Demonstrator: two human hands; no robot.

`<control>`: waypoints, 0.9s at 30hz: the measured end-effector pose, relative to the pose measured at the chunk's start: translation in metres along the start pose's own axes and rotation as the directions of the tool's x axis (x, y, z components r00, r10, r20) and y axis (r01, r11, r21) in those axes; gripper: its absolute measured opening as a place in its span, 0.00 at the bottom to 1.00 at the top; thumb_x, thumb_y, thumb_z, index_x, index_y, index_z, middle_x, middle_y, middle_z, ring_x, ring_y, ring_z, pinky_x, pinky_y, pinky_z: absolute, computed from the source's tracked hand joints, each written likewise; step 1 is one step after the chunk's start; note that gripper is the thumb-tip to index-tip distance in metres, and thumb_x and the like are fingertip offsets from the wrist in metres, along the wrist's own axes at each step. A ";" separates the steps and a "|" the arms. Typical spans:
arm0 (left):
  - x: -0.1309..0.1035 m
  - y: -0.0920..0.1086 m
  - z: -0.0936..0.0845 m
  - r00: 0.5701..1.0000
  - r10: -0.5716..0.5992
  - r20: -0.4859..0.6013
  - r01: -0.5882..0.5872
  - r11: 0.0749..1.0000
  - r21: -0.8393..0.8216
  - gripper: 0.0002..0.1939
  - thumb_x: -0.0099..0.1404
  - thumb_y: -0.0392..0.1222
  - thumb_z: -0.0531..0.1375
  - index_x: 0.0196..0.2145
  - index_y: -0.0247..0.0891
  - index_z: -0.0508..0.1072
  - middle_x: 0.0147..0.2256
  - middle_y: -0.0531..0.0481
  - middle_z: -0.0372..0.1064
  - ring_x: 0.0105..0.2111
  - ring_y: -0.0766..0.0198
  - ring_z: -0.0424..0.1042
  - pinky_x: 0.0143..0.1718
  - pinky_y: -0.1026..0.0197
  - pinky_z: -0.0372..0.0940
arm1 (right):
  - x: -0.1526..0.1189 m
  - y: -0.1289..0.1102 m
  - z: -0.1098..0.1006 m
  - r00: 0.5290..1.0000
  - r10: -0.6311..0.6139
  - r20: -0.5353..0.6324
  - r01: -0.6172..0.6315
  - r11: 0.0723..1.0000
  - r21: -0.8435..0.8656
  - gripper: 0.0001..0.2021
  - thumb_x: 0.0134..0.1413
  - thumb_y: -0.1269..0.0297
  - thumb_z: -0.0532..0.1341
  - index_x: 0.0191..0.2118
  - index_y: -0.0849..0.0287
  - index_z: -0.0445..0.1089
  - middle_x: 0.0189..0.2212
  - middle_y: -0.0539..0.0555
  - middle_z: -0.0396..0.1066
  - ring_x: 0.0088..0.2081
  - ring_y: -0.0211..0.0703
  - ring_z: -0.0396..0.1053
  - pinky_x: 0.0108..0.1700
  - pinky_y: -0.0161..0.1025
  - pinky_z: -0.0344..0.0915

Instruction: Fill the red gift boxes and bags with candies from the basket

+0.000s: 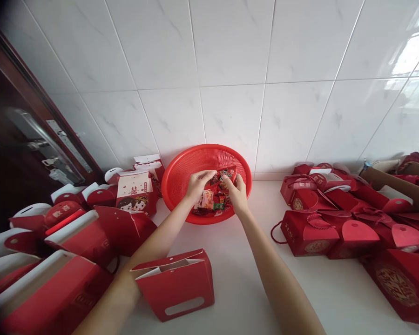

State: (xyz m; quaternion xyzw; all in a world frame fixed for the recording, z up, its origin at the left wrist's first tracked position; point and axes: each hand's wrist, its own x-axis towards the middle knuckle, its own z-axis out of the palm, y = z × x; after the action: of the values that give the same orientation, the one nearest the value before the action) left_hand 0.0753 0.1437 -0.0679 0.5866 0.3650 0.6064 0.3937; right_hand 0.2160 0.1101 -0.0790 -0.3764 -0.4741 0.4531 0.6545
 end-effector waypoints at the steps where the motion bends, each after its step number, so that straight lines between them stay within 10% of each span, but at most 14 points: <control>1: 0.000 0.000 0.000 1.000 -0.001 -0.003 0.001 1.000 -0.005 0.16 0.55 0.53 0.68 0.34 0.38 0.82 0.39 0.45 0.81 0.44 0.53 0.77 0.51 0.51 0.70 | 0.000 0.000 0.000 1.000 0.001 0.005 -0.002 1.000 0.023 0.19 0.47 0.47 0.69 0.35 0.56 0.68 0.32 0.50 0.75 0.35 0.46 0.74 0.38 0.45 0.73; 17: -0.002 -0.019 -0.001 0.999 -0.051 0.016 0.051 0.999 -0.006 0.20 0.52 0.53 0.69 0.38 0.36 0.80 0.43 0.42 0.80 0.47 0.51 0.77 0.52 0.48 0.70 | 0.002 0.011 -0.005 0.998 0.058 -0.002 -0.058 0.997 0.059 0.24 0.32 0.56 0.77 0.35 0.57 0.69 0.32 0.51 0.77 0.36 0.48 0.77 0.42 0.50 0.76; 22: 0.001 -0.012 -0.016 0.995 -0.077 0.061 0.064 0.978 0.199 0.16 0.62 0.48 0.61 0.42 0.37 0.80 0.49 0.42 0.78 0.50 0.53 0.76 0.54 0.51 0.69 | 0.003 0.004 -0.008 0.998 0.033 -0.045 -0.030 0.997 0.076 0.24 0.33 0.56 0.77 0.37 0.58 0.70 0.32 0.52 0.78 0.35 0.47 0.76 0.42 0.49 0.75; 27: -0.009 0.003 -0.037 0.946 -0.225 0.233 0.065 0.836 0.545 0.10 0.52 0.35 0.64 0.34 0.38 0.82 0.38 0.46 0.81 0.44 0.52 0.77 0.51 0.53 0.69 | 0.003 0.003 -0.009 0.995 0.045 -0.087 -0.037 0.995 0.091 0.24 0.32 0.56 0.77 0.35 0.57 0.69 0.31 0.51 0.77 0.33 0.47 0.75 0.39 0.48 0.75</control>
State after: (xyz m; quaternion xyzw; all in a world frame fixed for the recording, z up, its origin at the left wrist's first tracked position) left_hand 0.0382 0.1351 -0.0707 0.7242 0.5009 0.3582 0.3104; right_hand 0.2241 0.1137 -0.0836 -0.3763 -0.4160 0.4699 0.6816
